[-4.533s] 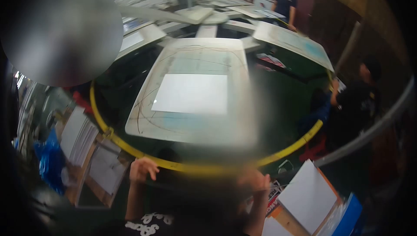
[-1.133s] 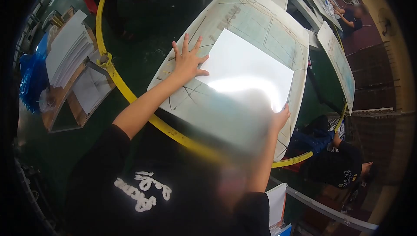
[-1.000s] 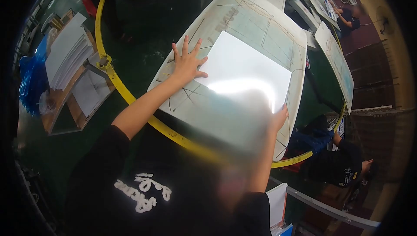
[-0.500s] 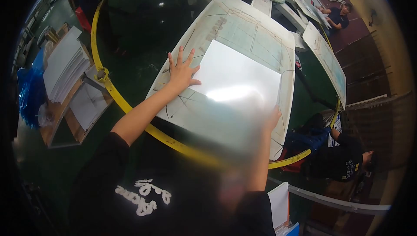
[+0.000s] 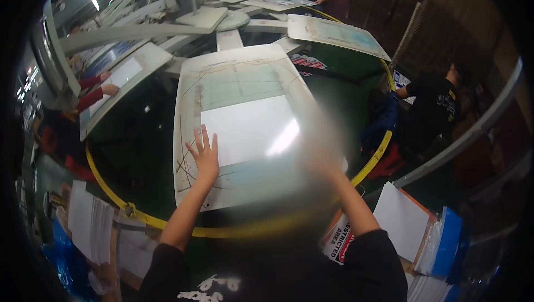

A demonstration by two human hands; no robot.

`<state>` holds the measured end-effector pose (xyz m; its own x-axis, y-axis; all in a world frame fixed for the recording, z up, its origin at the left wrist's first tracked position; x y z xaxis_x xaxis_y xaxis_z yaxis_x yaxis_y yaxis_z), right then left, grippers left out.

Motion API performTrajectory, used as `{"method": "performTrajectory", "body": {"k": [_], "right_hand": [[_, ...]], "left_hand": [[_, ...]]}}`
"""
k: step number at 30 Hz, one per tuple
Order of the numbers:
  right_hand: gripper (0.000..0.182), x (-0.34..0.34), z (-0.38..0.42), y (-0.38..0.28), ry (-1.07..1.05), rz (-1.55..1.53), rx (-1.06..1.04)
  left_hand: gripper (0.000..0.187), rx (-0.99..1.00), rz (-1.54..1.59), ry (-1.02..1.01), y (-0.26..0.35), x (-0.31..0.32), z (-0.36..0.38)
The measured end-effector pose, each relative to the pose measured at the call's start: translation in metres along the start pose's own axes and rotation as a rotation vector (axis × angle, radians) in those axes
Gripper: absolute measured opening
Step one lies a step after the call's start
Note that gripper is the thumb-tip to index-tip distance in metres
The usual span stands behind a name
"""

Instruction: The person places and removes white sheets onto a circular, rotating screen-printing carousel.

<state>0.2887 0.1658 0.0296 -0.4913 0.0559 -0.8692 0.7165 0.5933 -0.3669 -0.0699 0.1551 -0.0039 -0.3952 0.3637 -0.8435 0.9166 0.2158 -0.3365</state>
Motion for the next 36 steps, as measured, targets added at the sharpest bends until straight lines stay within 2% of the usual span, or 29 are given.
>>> {"method": "performTrajectory", "body": {"k": [2, 3, 4, 6, 8, 9, 12, 15, 18, 19, 21, 23, 27, 33, 35, 36], "right_hand": [[0.056, -0.030, 0.070, 0.012, -0.005, 0.106, 0.094], [0.056, -0.044, 0.114, 0.017, 0.027, 0.131, 0.114], [0.059, -0.064, 0.154, 0.012, -0.033, 0.126, 0.221], [0.072, -0.085, 0.239, 0.021, -0.199, 0.242, 0.418], [0.081, -0.105, 0.289, -0.001, -0.497, 0.359, 0.814], [0.082, -0.104, 0.315, 0.002, -0.613, 0.374, 1.002], [0.085, -0.081, 0.380, 0.041, -0.605, -0.006, 1.199], [0.083, -0.092, 0.356, 0.018, -0.626, 0.085, 1.200], [0.082, -0.087, 0.351, 0.006, -0.314, 0.335, 0.905], [0.081, -0.083, 0.354, 0.010, -0.339, 0.330, 0.872], [0.080, -0.071, 0.364, 0.024, -0.383, 0.319, 0.810], [0.081, -0.063, 0.374, 0.043, -0.409, 0.308, 0.831], [0.081, -0.069, 0.372, 0.043, -0.462, 0.265, 0.868], [0.085, -0.100, 0.367, 0.024, -0.352, 0.172, 0.803], [0.082, -0.107, 0.360, 0.015, -0.382, 0.143, 0.970], [0.076, -0.097, 0.375, 0.019, -0.221, 0.317, 0.748]], "left_hand": [[0.072, 0.069, 0.505, -0.060, -0.007, -0.066, 0.030], [0.076, 0.000, 0.635, -0.017, -0.008, -0.086, 0.049], [0.080, -0.068, 0.765, 0.022, -0.009, -0.100, 0.072], [0.076, -0.082, 0.913, 0.093, -0.012, -0.123, 0.120], [0.069, -0.157, 0.896, -0.081, -0.008, -0.132, 0.164], [0.065, -0.132, 0.943, -0.093, -0.006, -0.134, 0.180], [0.058, -0.055, 1.045, -0.104, 0.005, -0.146, 0.202], [0.051, 0.040, 1.057, -0.088, 0.008, -0.178, 0.200], [0.050, 0.137, 1.079, -0.097, 0.008, -0.184, 0.197], [0.042, 0.138, 1.102, -0.048, 0.008, -0.194, 0.191], [0.037, 0.256, 1.175, -0.115, 0.008, -0.190, 0.191], [0.026, 0.345, 1.211, -0.109, 0.009, -0.199, 0.187], [0.030, 0.478, 1.195, -0.170, 0.013, -0.193, 0.198], [0.030, 0.566, 1.248, -0.227, 0.032, -0.200, 0.207], [0.030, 0.639, 1.201, -0.310, 0.042, -0.206, 0.202], [0.030, 0.702, 1.186, -0.360, 0.050, -0.208, 0.201]]}}
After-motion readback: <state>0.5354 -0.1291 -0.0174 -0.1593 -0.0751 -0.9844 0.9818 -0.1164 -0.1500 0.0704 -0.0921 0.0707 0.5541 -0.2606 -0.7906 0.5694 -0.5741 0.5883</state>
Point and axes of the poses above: each hand's wrist, its own z-axis away from the middle knuckle, its own x-axis out of the palm, y = z × x, the point moved 2 cm from there along -z, towards the middle knuckle, and after that the axes turned 4 degrees about -z, right-handed, at the moved point
